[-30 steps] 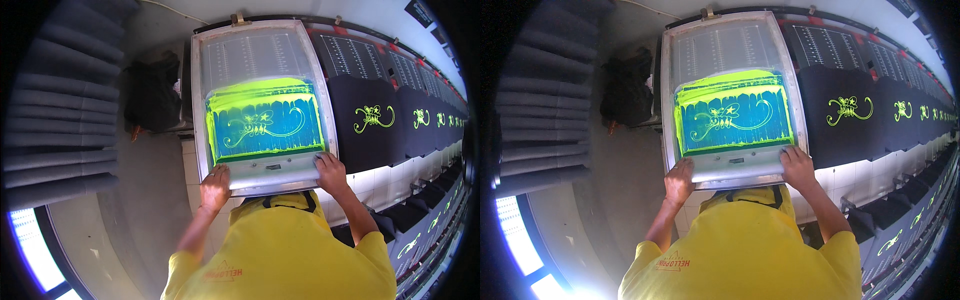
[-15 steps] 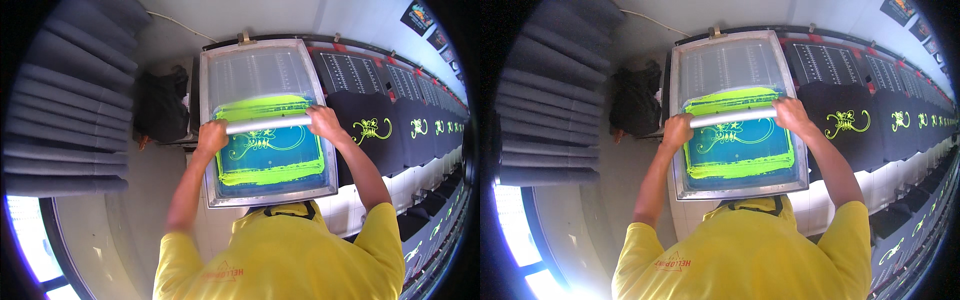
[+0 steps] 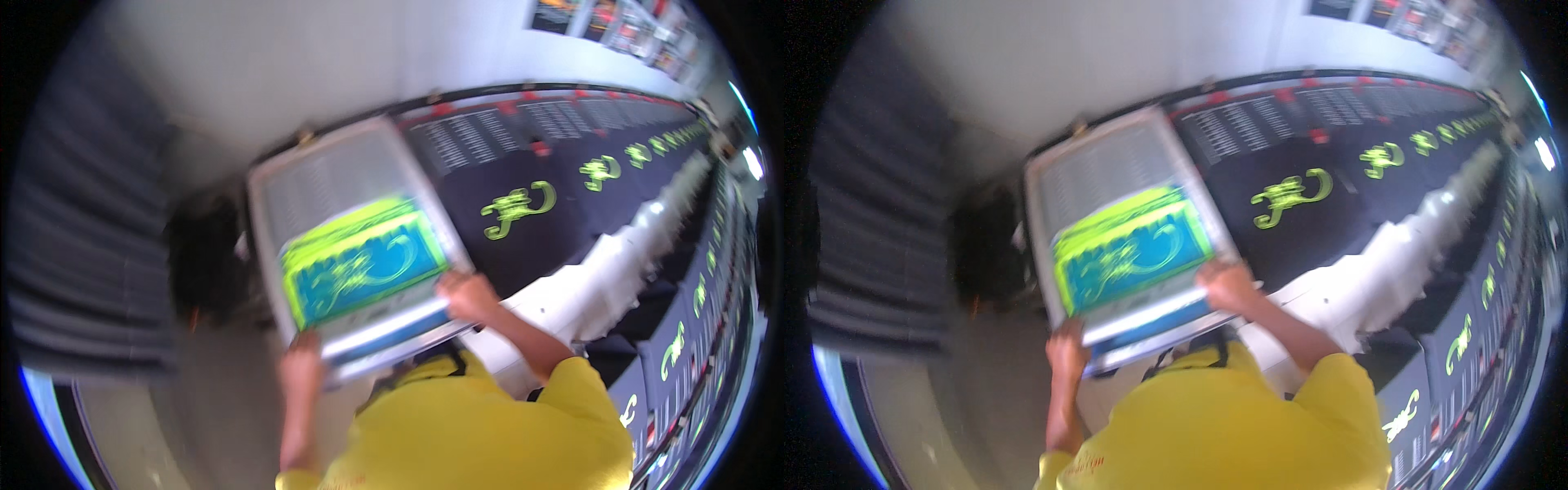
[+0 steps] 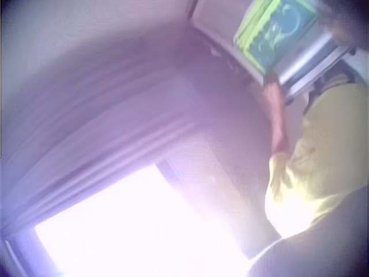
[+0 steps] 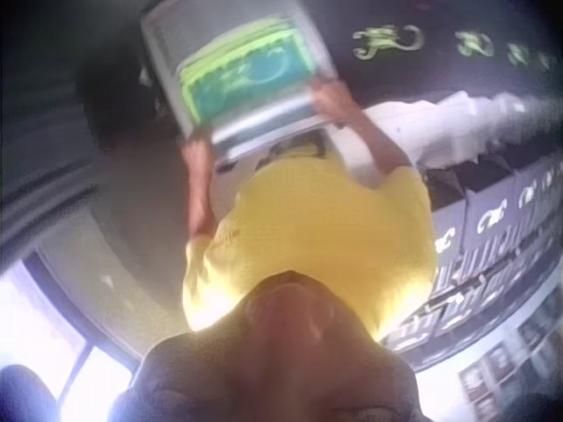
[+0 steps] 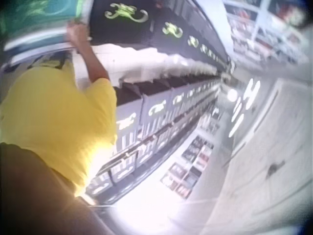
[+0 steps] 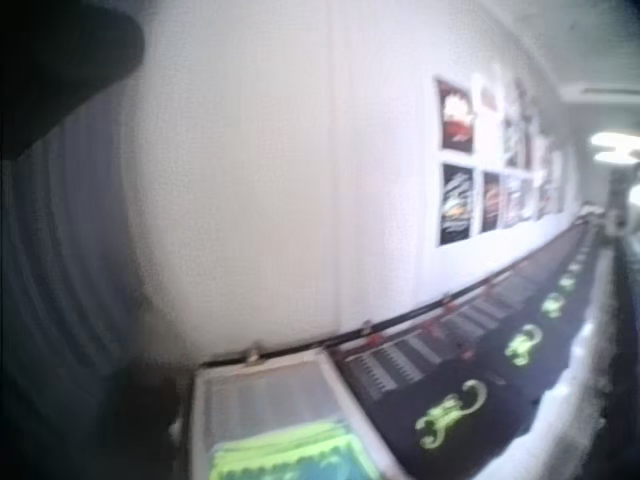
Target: The person performs screen printing by sliding a squeegee across a screen frame to apply green ink to garments on boards, repeating the process for multiple items.
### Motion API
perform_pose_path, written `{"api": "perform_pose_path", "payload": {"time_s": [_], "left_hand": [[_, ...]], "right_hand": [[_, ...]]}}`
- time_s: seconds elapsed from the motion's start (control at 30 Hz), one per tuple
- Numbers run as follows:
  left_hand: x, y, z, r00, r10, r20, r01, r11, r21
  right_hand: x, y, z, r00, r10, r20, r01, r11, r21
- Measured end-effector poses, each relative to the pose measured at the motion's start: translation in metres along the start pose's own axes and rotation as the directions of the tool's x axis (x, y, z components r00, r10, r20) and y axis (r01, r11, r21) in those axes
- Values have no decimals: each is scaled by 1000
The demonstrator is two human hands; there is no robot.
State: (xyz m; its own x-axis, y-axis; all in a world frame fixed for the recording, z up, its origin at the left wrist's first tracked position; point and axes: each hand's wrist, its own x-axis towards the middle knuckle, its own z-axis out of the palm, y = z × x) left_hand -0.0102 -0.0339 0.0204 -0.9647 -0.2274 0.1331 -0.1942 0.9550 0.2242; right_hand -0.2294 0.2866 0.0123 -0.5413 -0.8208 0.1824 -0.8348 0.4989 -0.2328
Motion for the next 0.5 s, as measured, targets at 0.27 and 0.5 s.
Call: {"api": "perform_pose_path", "payload": {"time_s": [0.27, 0.5], "left_hand": [[-28, 59, 48, 990, 32, -139, -35, 999, -23], [-58, 61, 45, 975, -145, 167, 147, 989, 2]], "right_hand": [[-52, 21, -1, 986, -121, -112, 101, 981, -164], [-84, -7, 5, 992, 38, 120, -45, 997, 57]]}}
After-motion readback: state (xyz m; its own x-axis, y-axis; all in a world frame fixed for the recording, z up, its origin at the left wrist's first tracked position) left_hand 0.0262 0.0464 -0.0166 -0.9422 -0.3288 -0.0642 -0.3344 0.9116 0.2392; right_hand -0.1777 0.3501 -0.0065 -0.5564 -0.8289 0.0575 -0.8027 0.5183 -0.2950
